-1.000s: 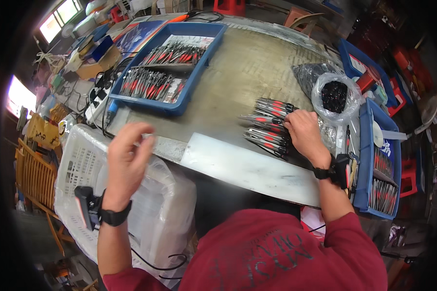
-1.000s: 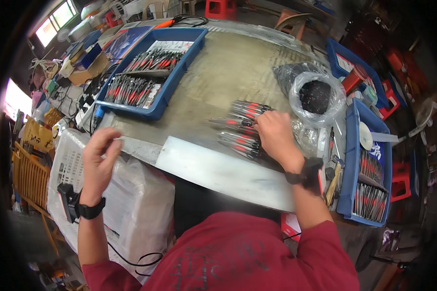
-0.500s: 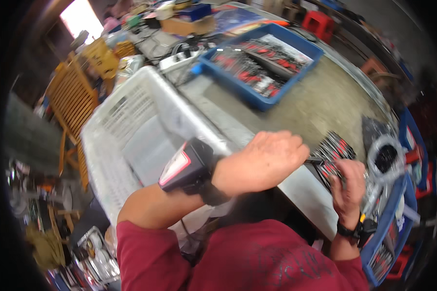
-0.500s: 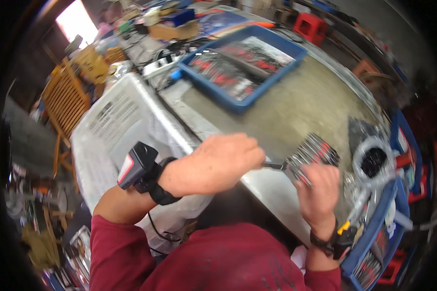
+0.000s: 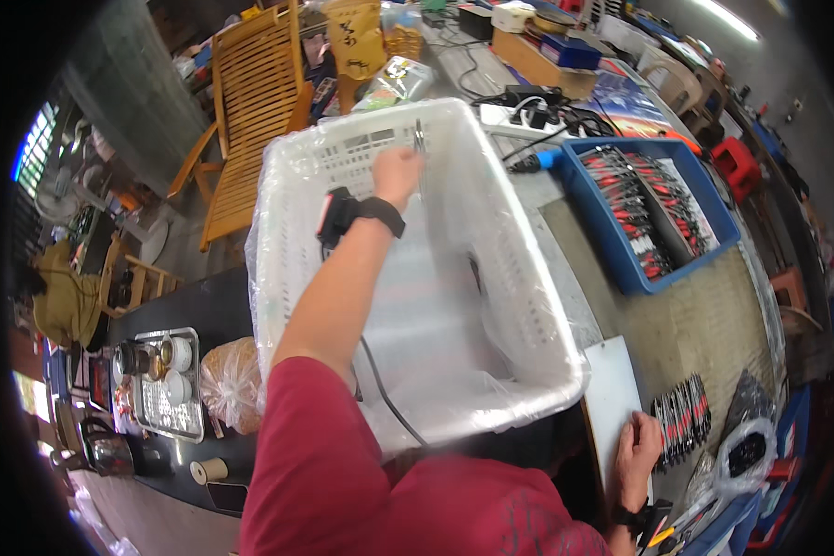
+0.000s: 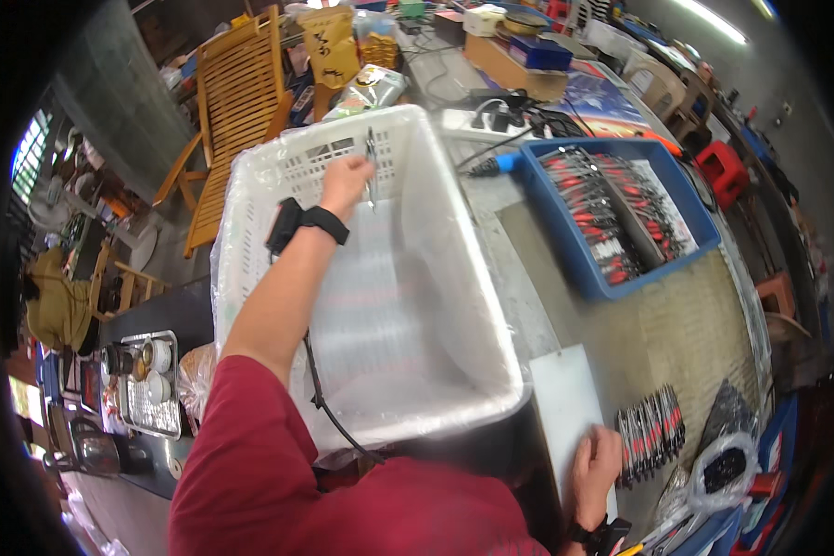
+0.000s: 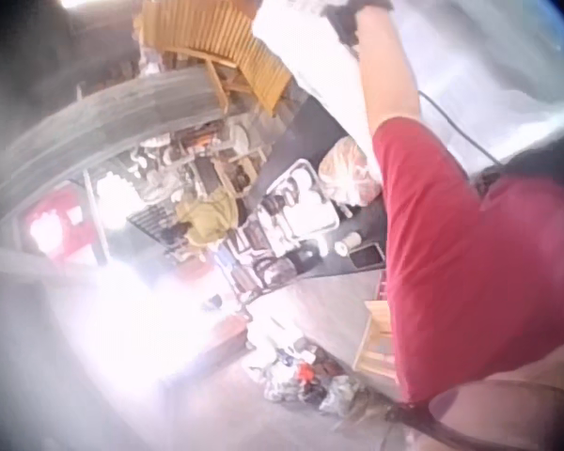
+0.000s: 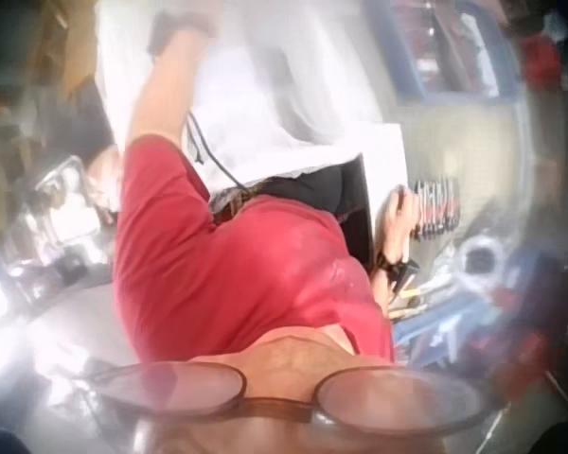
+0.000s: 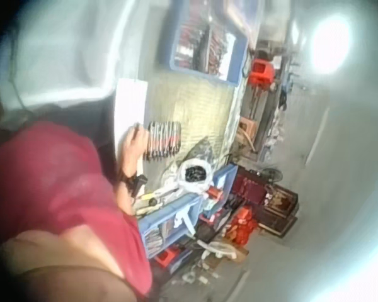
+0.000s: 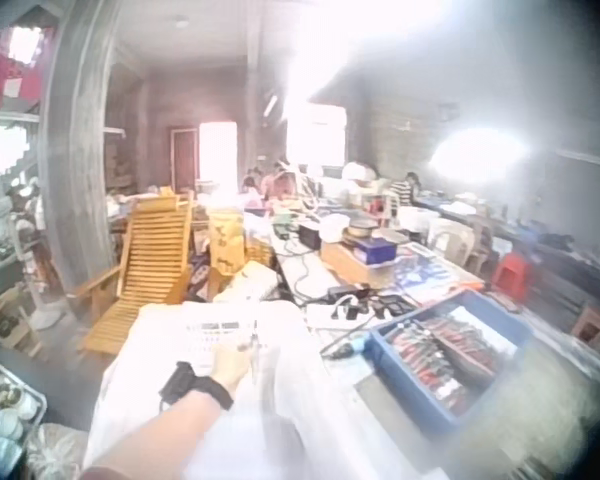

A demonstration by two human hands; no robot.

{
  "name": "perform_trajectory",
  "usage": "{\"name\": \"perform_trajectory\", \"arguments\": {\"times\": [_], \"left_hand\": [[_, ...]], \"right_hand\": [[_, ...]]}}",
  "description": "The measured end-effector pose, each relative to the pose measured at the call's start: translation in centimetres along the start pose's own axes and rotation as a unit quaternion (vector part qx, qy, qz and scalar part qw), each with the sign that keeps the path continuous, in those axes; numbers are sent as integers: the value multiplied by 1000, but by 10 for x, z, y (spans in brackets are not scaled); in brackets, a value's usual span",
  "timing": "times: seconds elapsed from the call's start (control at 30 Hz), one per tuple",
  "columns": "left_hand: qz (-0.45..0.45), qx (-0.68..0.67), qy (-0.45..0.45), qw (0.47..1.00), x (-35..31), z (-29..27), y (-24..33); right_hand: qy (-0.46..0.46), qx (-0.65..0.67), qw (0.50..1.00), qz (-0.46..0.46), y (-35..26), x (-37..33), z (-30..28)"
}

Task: The person places a sheet of bubble wrap into a white plastic basket, then repeatedly picks up small metal tools from a table and places them into the basket. The person handles the tools one at a time and in small groups, arranging them inside the basket.

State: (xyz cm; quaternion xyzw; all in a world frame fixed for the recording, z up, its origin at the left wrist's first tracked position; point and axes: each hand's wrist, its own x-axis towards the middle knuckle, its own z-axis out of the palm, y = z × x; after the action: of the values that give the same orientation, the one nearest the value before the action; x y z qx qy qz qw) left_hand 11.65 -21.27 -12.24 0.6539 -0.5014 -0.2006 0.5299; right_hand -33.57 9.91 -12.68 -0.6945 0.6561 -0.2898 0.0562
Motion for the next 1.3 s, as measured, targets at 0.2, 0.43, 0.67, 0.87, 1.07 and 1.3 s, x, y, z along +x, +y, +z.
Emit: {"name": "perform_trajectory", "arguments": {"times": [0.2,0.43,0.67,0.87,1.07,1.3], "left_hand": [[-70,184,-70,978,0,45,-106],[-256,114,-80,957,-8,87,-114],[-288,150,-57,944,-10,108,-106],[-286,137,-41,947,-6,115,-113],[-275,129,23,952,-4,128,-119],[-213,256,21,943,-2,142,-137]], "right_hand": [[16,-8,999,34,-5,2,8],[7,3,998,59,-2,-1,12],[8,-28,997,71,-8,3,13],[-4,-75,993,87,-21,6,8],[19,-15,995,97,-7,1,16],[22,-8,996,90,1,-4,17]]}}
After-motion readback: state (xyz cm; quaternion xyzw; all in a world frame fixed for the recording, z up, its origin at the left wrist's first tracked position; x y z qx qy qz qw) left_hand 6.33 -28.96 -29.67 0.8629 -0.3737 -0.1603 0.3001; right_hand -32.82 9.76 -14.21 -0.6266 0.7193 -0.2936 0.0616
